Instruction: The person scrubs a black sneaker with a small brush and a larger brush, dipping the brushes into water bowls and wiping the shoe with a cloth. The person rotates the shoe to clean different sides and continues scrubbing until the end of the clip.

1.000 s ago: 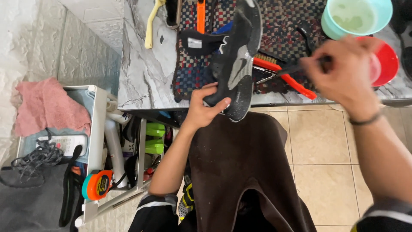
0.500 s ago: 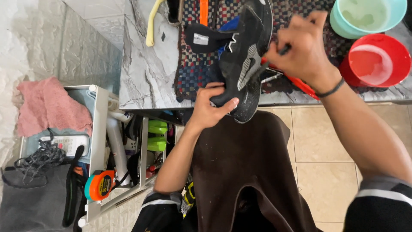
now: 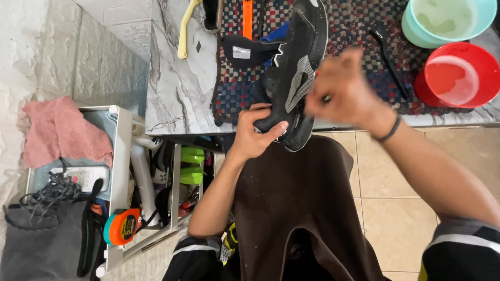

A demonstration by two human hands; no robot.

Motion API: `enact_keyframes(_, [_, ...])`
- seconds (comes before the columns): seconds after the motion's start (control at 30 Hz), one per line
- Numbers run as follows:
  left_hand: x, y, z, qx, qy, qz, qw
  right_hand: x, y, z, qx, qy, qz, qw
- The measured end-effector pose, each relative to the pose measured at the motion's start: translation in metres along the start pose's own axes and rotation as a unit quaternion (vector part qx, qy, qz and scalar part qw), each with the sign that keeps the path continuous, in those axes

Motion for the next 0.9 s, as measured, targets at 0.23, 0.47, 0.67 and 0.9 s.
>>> enact_keyframes(0.23, [-0.002,-0.014,0.003,-0.002,0.008,-0.011,1.000,0.015,-0.059,0.015,0.008,-0.005,-0.020,1.000])
enact_keyframes(0.47, [-0.002,0.012,0.002,-0.012,0.040,0.024,0.999,-0.006,-0.029,-0.013,-0.083,0.025,-0.035,0.996])
enact_keyframes(0.67, [-0.001,0.017,0.007,0.049,0.014,0.014,0.999,-0.008,-0.034,-0.029,-0.125,-0.023,0.014,0.992])
enact_keyframes(0.9, [-0.009,0.006,0.010,0.057,0.017,-0.018,0.998,-0.029,-0.048,-0.018,-0.071,-0.029,0.055,0.996])
Point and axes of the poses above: each hand's wrist, its own x-axis towards the middle knuckle, its own z-axis out of the palm, y = z × x, the point moved 6 cm from there along x, towards the middle knuckle, and after that the axes turned 15 degrees about -z, right-handed, at the moved point
